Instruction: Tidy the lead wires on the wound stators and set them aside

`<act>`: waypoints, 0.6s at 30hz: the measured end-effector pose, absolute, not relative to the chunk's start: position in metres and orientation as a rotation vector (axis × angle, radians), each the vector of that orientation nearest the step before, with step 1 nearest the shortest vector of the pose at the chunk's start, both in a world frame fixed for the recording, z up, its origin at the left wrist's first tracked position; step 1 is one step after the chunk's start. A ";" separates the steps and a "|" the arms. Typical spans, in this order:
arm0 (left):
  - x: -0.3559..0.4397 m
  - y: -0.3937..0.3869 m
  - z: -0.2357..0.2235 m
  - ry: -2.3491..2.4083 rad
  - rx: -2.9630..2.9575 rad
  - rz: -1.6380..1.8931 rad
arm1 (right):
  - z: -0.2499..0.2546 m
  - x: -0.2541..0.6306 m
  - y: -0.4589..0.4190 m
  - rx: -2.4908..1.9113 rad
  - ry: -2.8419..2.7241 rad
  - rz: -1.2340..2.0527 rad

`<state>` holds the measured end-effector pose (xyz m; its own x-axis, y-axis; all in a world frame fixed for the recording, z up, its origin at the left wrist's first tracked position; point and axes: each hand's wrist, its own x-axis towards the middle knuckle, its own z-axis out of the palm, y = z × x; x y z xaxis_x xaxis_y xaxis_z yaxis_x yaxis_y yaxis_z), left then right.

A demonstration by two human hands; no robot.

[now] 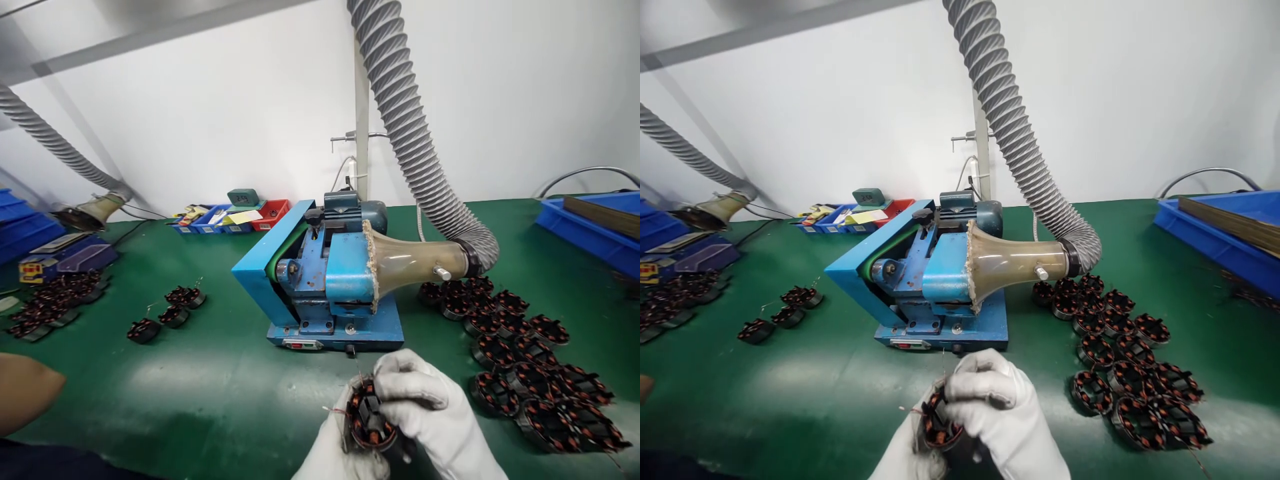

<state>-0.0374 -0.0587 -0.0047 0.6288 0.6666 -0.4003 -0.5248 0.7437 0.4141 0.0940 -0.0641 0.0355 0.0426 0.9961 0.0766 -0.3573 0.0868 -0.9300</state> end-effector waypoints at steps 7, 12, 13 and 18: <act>-0.048 -0.064 -0.022 0.771 0.437 0.770 | 0.035 0.102 -0.061 -0.752 -0.181 1.625; -0.044 -0.074 -0.002 0.949 0.949 1.079 | 0.044 0.103 -0.066 -0.909 -0.557 1.572; -0.041 -0.076 0.005 0.938 1.044 1.117 | 0.046 0.101 -0.066 -0.989 -0.678 1.516; -0.038 -0.081 0.030 0.962 1.265 1.250 | 0.046 0.103 -0.054 -0.905 -0.422 1.539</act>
